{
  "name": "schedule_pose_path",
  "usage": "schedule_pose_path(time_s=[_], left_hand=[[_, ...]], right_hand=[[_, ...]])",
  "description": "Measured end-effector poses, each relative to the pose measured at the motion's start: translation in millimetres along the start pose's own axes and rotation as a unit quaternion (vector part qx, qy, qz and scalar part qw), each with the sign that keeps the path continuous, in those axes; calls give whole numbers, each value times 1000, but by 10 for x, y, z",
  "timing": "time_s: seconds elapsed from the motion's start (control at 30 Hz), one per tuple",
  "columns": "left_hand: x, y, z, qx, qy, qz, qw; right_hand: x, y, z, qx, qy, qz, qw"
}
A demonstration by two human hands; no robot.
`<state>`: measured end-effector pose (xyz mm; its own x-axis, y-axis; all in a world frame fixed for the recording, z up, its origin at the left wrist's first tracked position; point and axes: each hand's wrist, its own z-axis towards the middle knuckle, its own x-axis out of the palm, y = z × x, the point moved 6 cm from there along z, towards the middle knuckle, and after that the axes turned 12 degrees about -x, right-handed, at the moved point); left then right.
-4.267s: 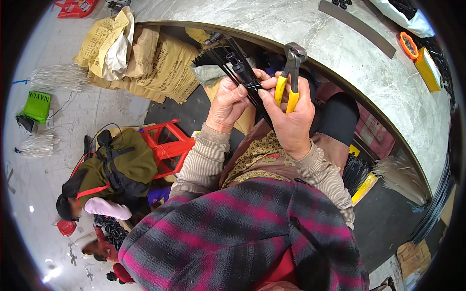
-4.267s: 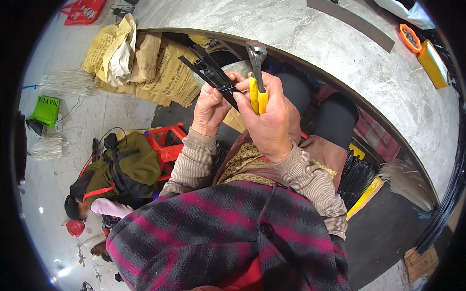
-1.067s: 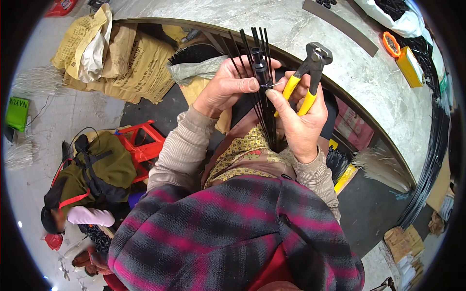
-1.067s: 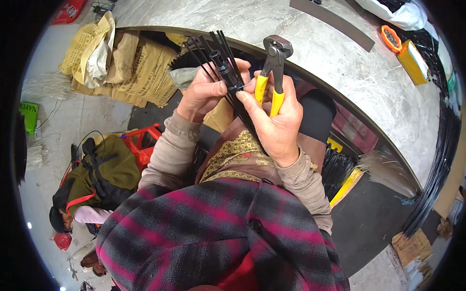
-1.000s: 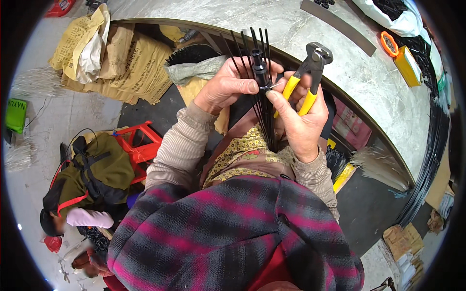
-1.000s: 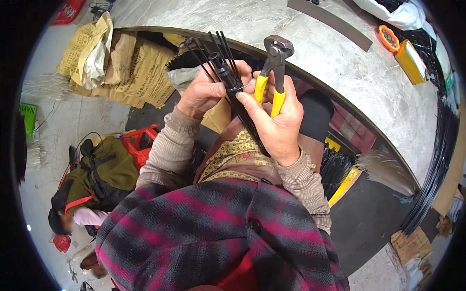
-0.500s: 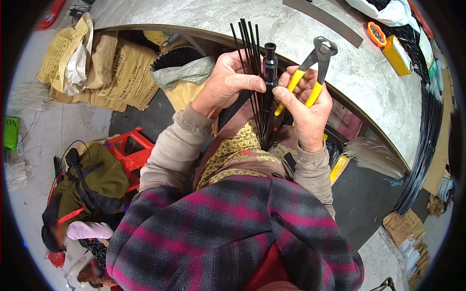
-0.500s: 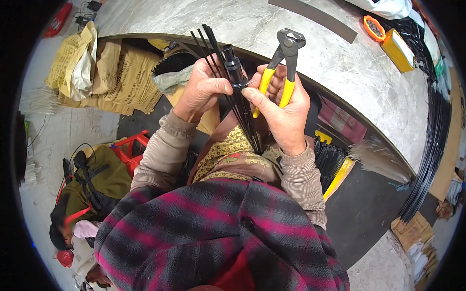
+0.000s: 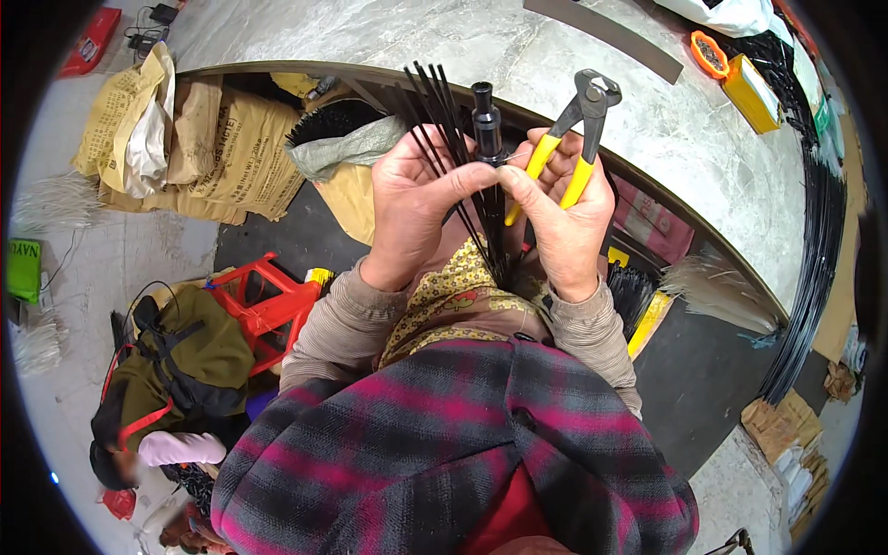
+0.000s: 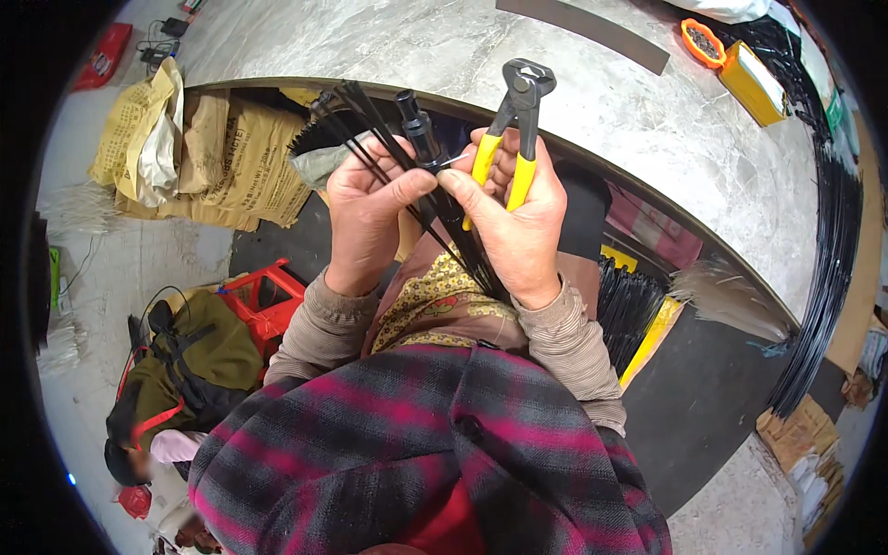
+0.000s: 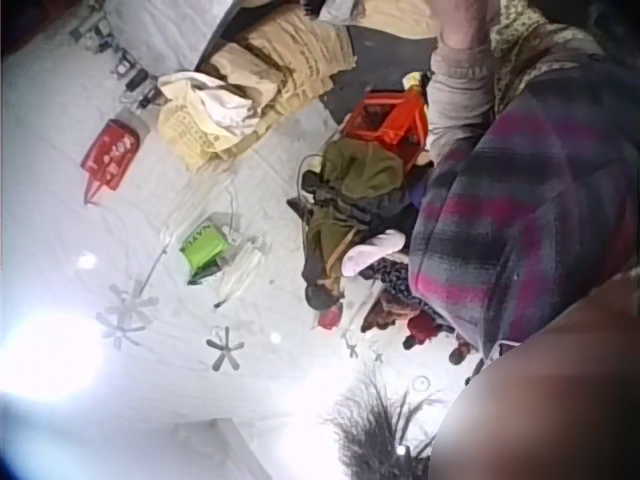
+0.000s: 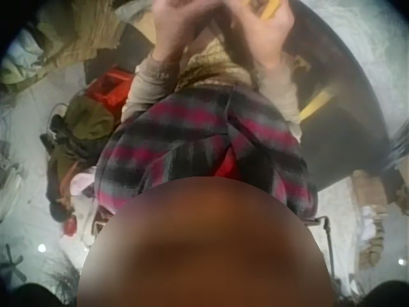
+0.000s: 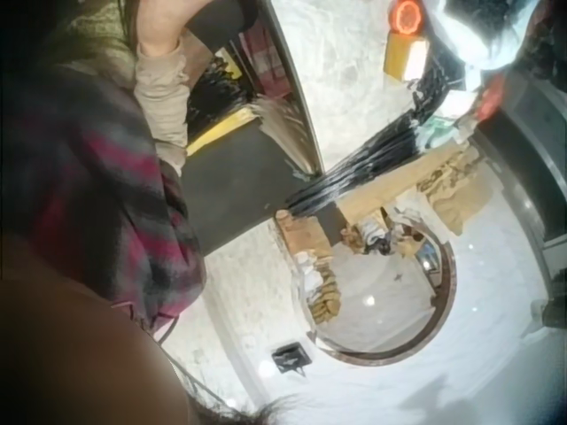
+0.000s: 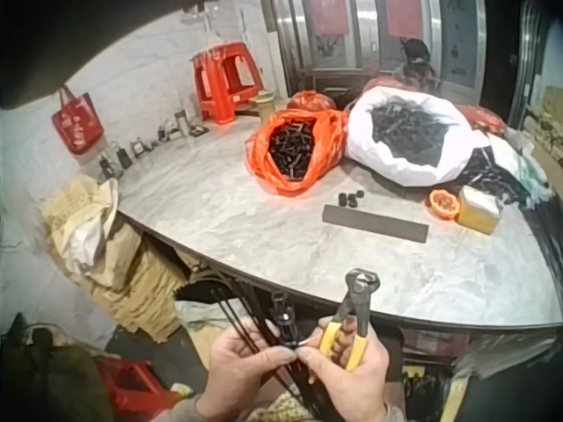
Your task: Assembling a wiring harness by attaching a connector and trimming plastic cable ties.
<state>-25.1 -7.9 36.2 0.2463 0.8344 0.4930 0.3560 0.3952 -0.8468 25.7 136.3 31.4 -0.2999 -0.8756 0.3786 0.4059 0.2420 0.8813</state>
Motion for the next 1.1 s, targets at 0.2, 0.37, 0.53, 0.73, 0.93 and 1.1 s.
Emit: schedule_pose_path(time_s=[0.2,0.37,0.53,0.73,0.93,1.1], left_hand=[[-35,-26,-73,-43,7,50,998],[-84,-34,-130,-38,37,61,997],[-17,-26,-230,49,21,41,998],[-76,9,-283,80,4,109,991],[-31,42,-321,92,35,145,985],[26,40,-340,101,17,153,983]], right_hand=[[123,47,-95,-16,6,-6,1000],[186,27,-177,-32,10,-24,999],[255,45,-231,-29,9,12,999],[216,77,-289,-13,12,18,1000],[134,216,-174,-7,-5,26,1000],[120,215,-130,-13,29,44,999]])
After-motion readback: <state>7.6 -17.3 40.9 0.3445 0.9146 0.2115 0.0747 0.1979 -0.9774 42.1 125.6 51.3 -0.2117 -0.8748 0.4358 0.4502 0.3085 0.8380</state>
